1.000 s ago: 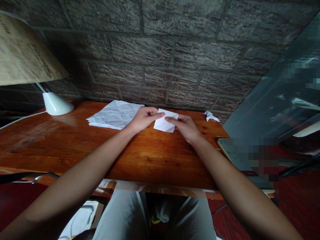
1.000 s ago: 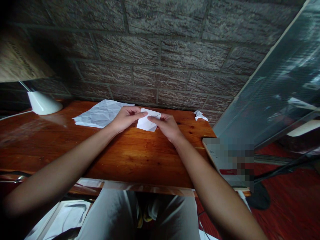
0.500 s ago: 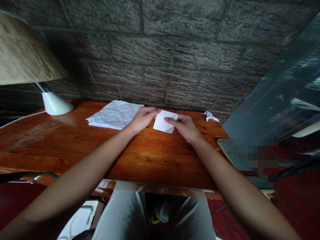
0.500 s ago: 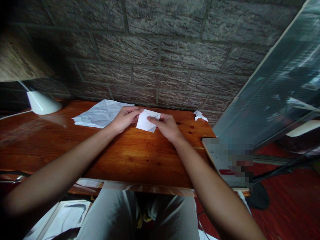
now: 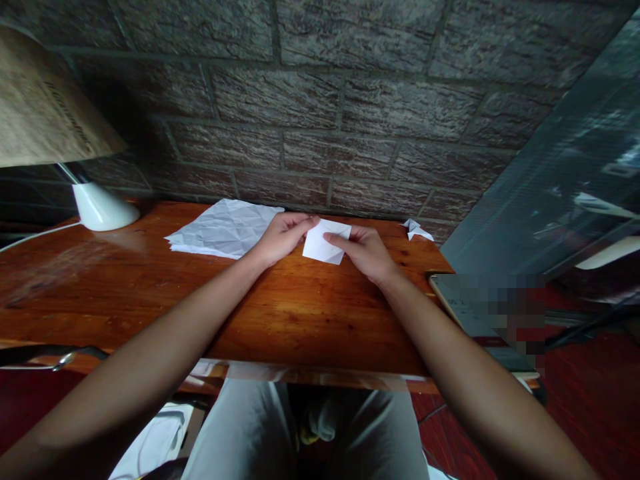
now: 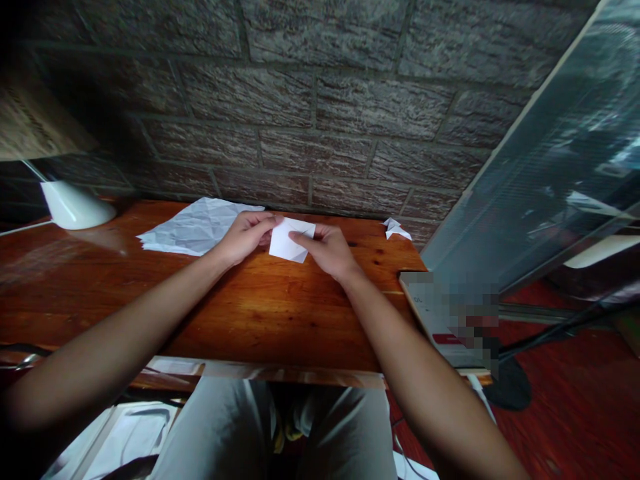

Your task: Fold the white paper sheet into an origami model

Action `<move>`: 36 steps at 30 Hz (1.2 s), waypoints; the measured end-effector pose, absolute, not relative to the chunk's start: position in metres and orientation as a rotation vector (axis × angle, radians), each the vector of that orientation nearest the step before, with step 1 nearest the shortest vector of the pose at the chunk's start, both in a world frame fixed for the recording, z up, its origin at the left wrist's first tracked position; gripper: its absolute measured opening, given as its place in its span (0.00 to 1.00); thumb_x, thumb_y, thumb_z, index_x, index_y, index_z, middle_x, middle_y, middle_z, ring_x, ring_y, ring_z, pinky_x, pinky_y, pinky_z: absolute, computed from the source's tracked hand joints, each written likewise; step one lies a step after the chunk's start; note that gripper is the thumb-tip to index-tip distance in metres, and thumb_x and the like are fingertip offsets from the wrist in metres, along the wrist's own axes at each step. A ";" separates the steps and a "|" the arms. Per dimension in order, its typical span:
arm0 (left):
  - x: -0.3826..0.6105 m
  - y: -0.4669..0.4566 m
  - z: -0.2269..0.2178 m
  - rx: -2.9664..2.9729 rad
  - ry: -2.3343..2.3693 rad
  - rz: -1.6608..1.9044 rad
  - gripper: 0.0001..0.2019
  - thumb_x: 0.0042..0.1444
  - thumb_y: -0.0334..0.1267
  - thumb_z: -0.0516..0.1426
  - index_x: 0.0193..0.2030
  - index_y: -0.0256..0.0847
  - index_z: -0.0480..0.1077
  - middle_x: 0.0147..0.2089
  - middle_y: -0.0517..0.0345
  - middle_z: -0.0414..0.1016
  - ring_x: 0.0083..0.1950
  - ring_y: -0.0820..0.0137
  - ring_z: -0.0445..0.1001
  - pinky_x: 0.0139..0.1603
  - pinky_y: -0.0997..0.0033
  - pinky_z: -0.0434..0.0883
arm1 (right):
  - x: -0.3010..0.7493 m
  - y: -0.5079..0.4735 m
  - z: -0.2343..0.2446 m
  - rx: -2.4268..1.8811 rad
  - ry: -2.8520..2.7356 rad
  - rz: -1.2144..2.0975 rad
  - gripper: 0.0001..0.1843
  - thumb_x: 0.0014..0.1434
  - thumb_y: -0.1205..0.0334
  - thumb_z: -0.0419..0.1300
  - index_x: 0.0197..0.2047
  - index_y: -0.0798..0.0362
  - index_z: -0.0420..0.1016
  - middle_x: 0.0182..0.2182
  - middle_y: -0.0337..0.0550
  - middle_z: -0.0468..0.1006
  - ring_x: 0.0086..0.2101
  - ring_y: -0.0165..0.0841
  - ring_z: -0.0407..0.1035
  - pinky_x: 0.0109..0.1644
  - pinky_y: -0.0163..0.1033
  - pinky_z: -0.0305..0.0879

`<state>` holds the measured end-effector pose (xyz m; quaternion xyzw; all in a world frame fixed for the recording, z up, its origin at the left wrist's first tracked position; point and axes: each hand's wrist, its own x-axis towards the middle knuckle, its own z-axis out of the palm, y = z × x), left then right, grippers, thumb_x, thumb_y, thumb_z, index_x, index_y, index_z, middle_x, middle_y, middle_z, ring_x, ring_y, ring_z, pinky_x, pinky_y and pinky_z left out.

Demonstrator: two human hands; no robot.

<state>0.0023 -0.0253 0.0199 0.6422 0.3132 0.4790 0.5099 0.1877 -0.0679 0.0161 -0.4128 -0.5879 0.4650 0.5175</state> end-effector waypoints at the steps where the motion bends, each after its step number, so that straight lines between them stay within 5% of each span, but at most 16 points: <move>1: 0.002 -0.025 0.019 1.546 0.766 1.172 0.20 0.52 0.52 0.65 0.22 0.39 0.69 0.21 0.65 0.61 0.23 0.78 0.57 0.25 0.75 0.53 | 0.187 -0.068 0.015 -0.991 -1.427 1.113 0.22 0.45 0.44 0.74 0.37 0.52 0.85 0.34 0.43 0.86 0.36 0.36 0.76 0.45 0.42 0.71; 6: 0.001 -0.024 0.020 1.579 0.745 1.174 0.22 0.50 0.56 0.67 0.21 0.39 0.71 0.22 0.63 0.66 0.25 0.76 0.61 0.27 0.75 0.58 | 0.185 -0.070 0.014 -0.975 -1.463 1.138 0.21 0.47 0.45 0.74 0.37 0.52 0.86 0.35 0.42 0.85 0.36 0.35 0.76 0.45 0.42 0.70; 14: -0.004 -0.021 0.020 1.665 0.696 1.022 0.17 0.52 0.51 0.66 0.30 0.37 0.75 0.19 0.66 0.59 0.21 0.79 0.52 0.23 0.74 0.48 | 0.188 -0.066 0.014 -0.965 -1.371 1.189 0.24 0.44 0.43 0.75 0.37 0.53 0.85 0.33 0.42 0.85 0.32 0.33 0.76 0.43 0.40 0.71; 24: 0.004 -0.024 0.019 1.612 0.727 1.044 0.20 0.52 0.53 0.66 0.24 0.37 0.72 0.21 0.63 0.67 0.25 0.77 0.63 0.27 0.74 0.59 | 0.190 -0.066 0.016 -0.962 -1.365 1.144 0.25 0.45 0.43 0.75 0.39 0.52 0.85 0.36 0.43 0.86 0.36 0.35 0.77 0.46 0.43 0.71; 33: 0.001 -0.020 0.017 1.560 0.698 0.971 0.18 0.46 0.51 0.71 0.33 0.36 0.80 0.33 0.55 0.81 0.34 0.71 0.74 0.37 0.71 0.68 | 0.192 -0.061 0.009 -0.984 -1.448 1.120 0.25 0.46 0.43 0.74 0.40 0.52 0.83 0.36 0.43 0.85 0.38 0.37 0.77 0.48 0.45 0.72; 36: 0.001 -0.020 0.016 1.533 0.691 0.984 0.19 0.47 0.51 0.71 0.36 0.36 0.81 0.35 0.54 0.83 0.36 0.70 0.76 0.40 0.69 0.70 | 0.193 -0.057 0.005 -1.009 -1.444 1.006 0.31 0.46 0.41 0.74 0.47 0.52 0.80 0.39 0.44 0.84 0.39 0.38 0.77 0.48 0.46 0.73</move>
